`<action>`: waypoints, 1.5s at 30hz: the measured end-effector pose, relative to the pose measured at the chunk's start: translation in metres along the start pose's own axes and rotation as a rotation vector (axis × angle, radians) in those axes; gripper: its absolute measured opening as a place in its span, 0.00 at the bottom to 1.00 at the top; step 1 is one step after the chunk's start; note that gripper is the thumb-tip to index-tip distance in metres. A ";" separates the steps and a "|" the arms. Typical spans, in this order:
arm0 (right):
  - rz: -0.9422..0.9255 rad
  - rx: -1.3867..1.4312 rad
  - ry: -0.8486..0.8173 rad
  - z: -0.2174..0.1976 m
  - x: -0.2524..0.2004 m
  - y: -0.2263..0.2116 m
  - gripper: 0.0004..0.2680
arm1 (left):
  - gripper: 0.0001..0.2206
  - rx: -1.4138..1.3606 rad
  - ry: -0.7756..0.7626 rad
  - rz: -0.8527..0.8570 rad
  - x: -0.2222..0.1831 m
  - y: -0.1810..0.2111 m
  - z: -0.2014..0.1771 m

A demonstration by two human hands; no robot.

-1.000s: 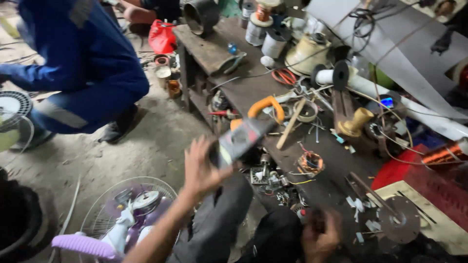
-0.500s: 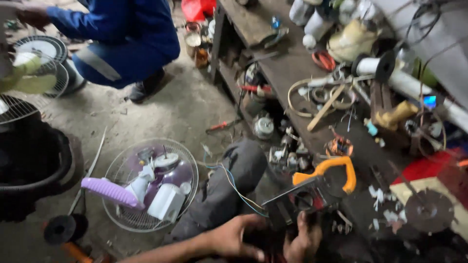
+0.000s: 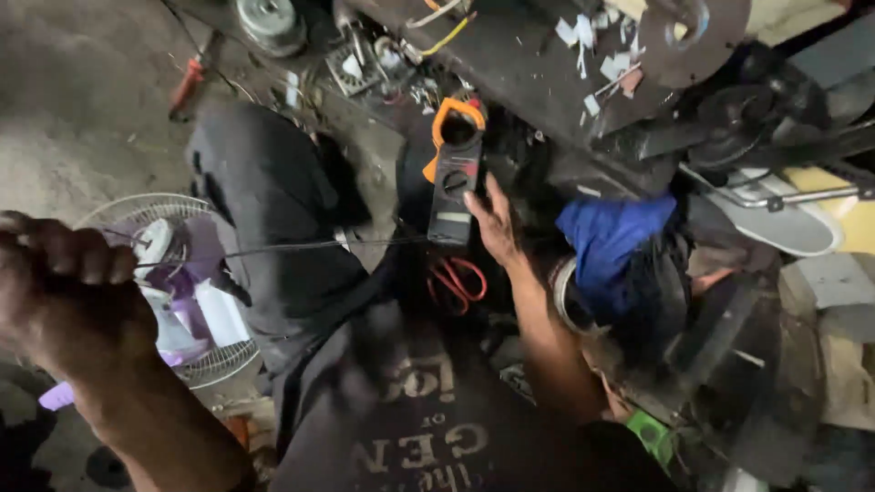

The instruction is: The person sits at a cluttered workbench preparing the copper windings of an electric motor stator. They strip and twist the winding wire ends by hand, burn off wire insulation with a lighter, and use a clamp meter on the winding leads.

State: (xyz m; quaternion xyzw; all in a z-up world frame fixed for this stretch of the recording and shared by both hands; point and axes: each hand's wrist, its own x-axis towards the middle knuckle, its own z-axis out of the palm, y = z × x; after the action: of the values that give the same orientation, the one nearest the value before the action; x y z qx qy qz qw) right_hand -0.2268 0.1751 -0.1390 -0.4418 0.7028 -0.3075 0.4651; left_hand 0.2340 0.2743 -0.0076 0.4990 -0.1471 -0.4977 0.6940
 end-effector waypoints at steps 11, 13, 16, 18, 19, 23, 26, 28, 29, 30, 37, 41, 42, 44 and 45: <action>-0.475 -0.529 0.234 -0.010 -0.028 -0.023 0.18 | 0.10 0.322 -0.018 0.234 -0.001 -0.036 0.087; -0.549 -0.517 0.245 -0.012 -0.027 -0.033 0.15 | 0.08 0.352 -0.074 0.209 -0.001 -0.069 0.096; -0.652 -0.381 0.140 -0.001 -0.034 -0.062 0.08 | 0.09 0.422 -0.194 0.110 -0.021 -0.085 0.136; -0.658 -0.260 0.016 0.010 -0.046 -0.087 0.05 | 0.07 0.468 -0.254 0.018 -0.035 -0.096 0.155; -0.610 -0.163 -0.097 0.015 -0.054 -0.100 0.05 | 0.06 0.411 -0.301 -0.014 -0.038 -0.107 0.157; -0.471 0.098 -0.244 0.036 -0.075 -0.135 0.09 | 0.08 0.315 -0.427 -0.047 -0.044 -0.126 0.160; -0.450 0.148 -0.198 0.049 -0.071 -0.135 0.05 | 0.07 0.382 -0.521 -0.040 -0.044 -0.113 0.168; -0.480 0.088 -0.214 0.046 -0.073 -0.146 0.04 | 0.07 0.463 -0.545 -0.048 -0.048 -0.100 0.170; -0.509 0.026 -0.229 0.043 -0.074 -0.151 0.04 | 0.06 0.543 -0.570 -0.057 -0.050 -0.094 0.171; -0.509 0.025 -0.226 0.043 -0.074 -0.149 0.04 | 0.06 0.542 -0.573 -0.057 -0.046 -0.093 0.169; -0.546 -0.028 -0.245 0.044 -0.082 -0.137 0.03 | 0.08 0.367 -0.488 0.041 -0.027 -0.120 0.166; -0.440 0.024 -0.090 0.048 -0.079 -0.140 0.03 | 0.03 0.215 -0.296 -0.120 -0.023 -0.121 0.187; -0.441 0.024 -0.087 0.046 -0.069 -0.144 0.03 | 0.03 0.214 -0.299 -0.119 -0.010 -0.110 0.193; -0.474 0.268 0.056 0.042 -0.050 -0.149 0.04 | 0.06 0.240 -0.292 -0.071 0.014 -0.090 0.204; -0.469 0.262 0.054 0.032 -0.035 -0.150 0.04 | 0.06 0.238 -0.288 -0.076 0.033 -0.083 0.208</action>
State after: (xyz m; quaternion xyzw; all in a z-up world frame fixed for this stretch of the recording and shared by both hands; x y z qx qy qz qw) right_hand -0.1411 0.1431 -0.0110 -0.5203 0.5474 -0.5070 0.4155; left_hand 0.0582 0.1331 0.0082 0.5062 -0.2837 -0.5691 0.5826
